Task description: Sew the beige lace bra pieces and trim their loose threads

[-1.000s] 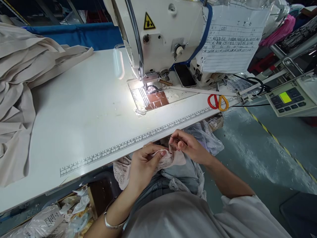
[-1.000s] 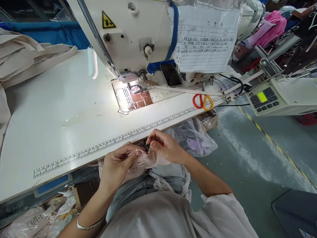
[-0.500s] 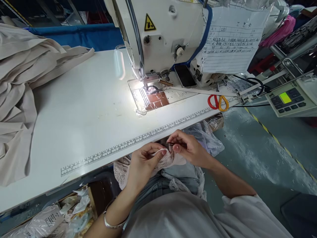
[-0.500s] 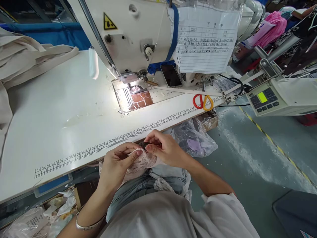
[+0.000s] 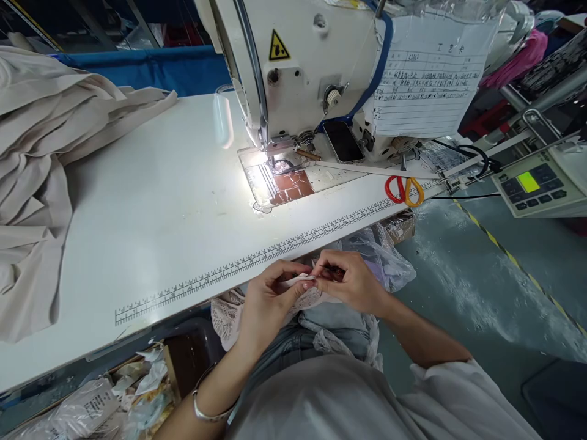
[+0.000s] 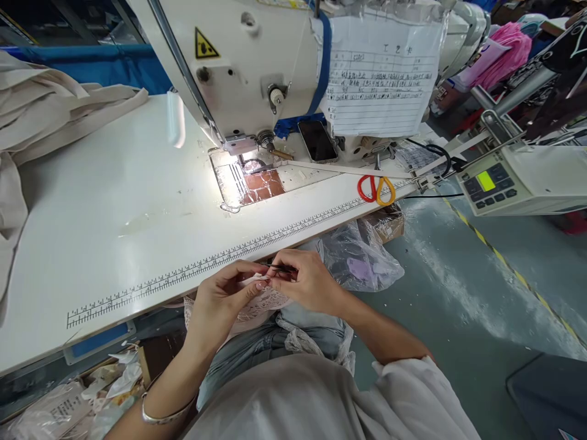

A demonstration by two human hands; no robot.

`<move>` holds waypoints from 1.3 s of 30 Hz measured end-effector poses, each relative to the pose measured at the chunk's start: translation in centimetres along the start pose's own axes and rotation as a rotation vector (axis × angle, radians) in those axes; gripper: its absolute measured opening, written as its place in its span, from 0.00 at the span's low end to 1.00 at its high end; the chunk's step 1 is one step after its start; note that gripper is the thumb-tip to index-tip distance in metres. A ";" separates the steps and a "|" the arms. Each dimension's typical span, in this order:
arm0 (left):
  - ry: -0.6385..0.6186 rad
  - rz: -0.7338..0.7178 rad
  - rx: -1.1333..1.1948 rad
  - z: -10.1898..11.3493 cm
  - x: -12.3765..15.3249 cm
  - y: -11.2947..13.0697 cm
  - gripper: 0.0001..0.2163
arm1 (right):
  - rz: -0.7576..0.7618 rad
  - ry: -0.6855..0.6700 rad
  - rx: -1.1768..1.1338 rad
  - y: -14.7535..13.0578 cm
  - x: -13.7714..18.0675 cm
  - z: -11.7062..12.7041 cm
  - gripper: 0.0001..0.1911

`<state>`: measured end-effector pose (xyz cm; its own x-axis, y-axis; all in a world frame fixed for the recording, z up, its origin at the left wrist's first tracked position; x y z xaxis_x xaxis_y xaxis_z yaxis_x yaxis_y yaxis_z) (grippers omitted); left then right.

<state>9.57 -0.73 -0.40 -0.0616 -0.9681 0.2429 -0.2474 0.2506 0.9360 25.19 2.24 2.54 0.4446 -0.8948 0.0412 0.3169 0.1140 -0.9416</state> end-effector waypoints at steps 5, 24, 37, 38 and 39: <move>0.055 -0.049 -0.048 0.2 0.1 0.3 0.02 | -0.004 -0.014 0.018 0.4 0.1 0.2 0.17; -0.048 0.034 -0.035 -0.1 0.1 0.6 0.04 | 0.009 -0.263 0.157 -0.4 -0.3 0.9 0.11; -0.027 0.027 -0.106 -0.2 0.1 0.6 0.05 | -0.058 -0.100 -0.084 1.5 -0.7 0.8 0.20; -0.023 0.028 -0.095 -0.2 0.1 0.5 0.06 | -0.052 -0.089 -0.107 1.5 -0.7 0.9 0.21; -0.012 0.024 -0.086 -0.1 0.1 0.5 0.07 | -0.049 -0.086 -0.113 1.5 -0.8 0.9 0.23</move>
<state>9.58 -0.69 0.15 -0.0781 -0.9618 0.2625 -0.1617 0.2720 0.9486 26.08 3.47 1.37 0.5024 -0.8573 0.1124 0.2460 0.0172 -0.9691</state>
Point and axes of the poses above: each hand's wrist, its own x-axis away from the middle knuckle, its own z-axis out of the back of the hand, y = z × x, the point moved 4 cm from there along -x, towards the middle knuckle, and after that the axes turned 6 degrees about x, right-handed, at the moved point
